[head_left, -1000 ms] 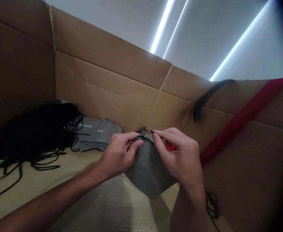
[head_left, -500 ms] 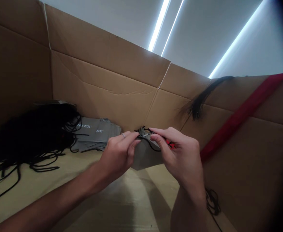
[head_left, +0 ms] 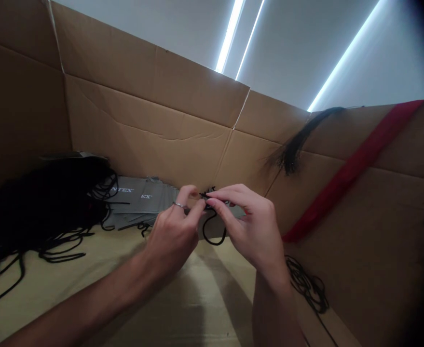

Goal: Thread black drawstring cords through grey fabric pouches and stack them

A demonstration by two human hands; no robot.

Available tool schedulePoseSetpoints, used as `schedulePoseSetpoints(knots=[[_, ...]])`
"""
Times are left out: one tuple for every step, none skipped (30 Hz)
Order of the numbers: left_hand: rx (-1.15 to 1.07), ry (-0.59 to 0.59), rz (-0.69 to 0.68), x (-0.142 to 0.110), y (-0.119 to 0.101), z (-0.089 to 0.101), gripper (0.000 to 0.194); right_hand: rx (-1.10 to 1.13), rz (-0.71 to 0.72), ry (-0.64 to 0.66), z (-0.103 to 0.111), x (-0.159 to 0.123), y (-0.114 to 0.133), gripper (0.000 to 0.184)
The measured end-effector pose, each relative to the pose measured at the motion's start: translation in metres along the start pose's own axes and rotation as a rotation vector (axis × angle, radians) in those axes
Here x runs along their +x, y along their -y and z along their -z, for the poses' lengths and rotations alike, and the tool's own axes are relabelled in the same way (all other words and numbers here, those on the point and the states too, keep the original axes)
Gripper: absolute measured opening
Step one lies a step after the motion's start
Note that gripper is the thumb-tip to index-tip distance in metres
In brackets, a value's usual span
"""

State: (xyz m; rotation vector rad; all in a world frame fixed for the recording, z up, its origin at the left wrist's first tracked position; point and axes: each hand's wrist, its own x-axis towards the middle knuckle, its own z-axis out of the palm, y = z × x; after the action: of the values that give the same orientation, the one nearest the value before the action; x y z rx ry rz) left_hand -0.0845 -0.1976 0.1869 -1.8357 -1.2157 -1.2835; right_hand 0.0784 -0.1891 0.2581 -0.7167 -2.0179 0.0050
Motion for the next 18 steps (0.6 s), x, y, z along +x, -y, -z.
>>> schedulePoseSetpoints(knots=[[0.017,-0.013,-0.009,0.0,0.0,0.001,0.028,0.023,-0.009,0.003,-0.001,0.0,-0.002,0.012],[0.031,-0.017,-0.032,0.0,0.001,0.001,0.031,0.044,-0.017,-0.001,-0.002,-0.001,-0.003,0.012],[0.037,-0.011,-0.073,0.0,0.001,0.002,0.034,0.061,-0.024,-0.01,-0.003,-0.001,-0.004,0.012],[0.038,-0.009,-0.119,0.0,0.002,0.003,0.036,0.071,-0.038,-0.017,-0.003,-0.001,-0.005,0.012],[0.04,-0.014,-0.159,0.0,0.004,0.003,0.039,0.081,-0.058,-0.025,-0.004,-0.002,-0.005,0.011],[0.048,-0.025,-0.191,-0.001,0.005,0.003,0.04,0.09,-0.087,-0.033,-0.005,-0.002,-0.004,0.01],[0.061,-0.04,-0.217,-0.002,0.006,0.002,0.041,0.1,-0.121,-0.042,-0.006,-0.002,-0.003,0.009],[0.073,-0.053,-0.241,-0.002,0.007,0.001,0.041,0.111,-0.155,-0.049,-0.006,-0.002,-0.002,0.008],[0.081,-0.061,-0.263,-0.003,0.008,0.0,0.041,0.125,-0.183,-0.052,-0.006,-0.002,-0.001,0.008],[0.081,-0.068,-0.281,-0.004,0.009,-0.001,0.04,0.142,-0.2,-0.049,-0.006,-0.001,-0.001,0.01],[0.069,-0.072,-0.288,-0.004,0.01,-0.002,0.039,0.169,-0.207,-0.041,-0.005,0.0,-0.002,0.011],[0.042,-0.08,-0.268,-0.003,0.011,-0.002,0.036,0.208,-0.213,-0.024,-0.003,0.002,-0.005,0.013],[-0.004,-0.089,-0.225,-0.001,0.011,-0.001,0.032,0.263,-0.219,-0.008,-0.002,0.004,-0.01,0.014],[-0.071,-0.101,-0.166,0.002,0.012,0.0,0.028,0.327,-0.226,-0.002,0.0,0.006,-0.018,0.018],[-0.155,-0.115,-0.098,0.006,0.013,0.003,0.023,0.394,-0.235,0.0,0.001,0.009,-0.027,0.024],[-0.253,-0.123,-0.027,0.01,0.014,0.007,0.02,0.442,-0.24,-0.003,0.002,0.011,-0.038,0.03],[-0.359,-0.123,0.043,0.015,0.015,0.012,0.018,0.479,-0.235,-0.004,0.001,0.013,-0.048,0.038],[-0.461,-0.114,0.117,0.02,0.016,0.018,0.017,0.484,-0.227,0.037,-0.001,0.015,-0.059,0.044]])
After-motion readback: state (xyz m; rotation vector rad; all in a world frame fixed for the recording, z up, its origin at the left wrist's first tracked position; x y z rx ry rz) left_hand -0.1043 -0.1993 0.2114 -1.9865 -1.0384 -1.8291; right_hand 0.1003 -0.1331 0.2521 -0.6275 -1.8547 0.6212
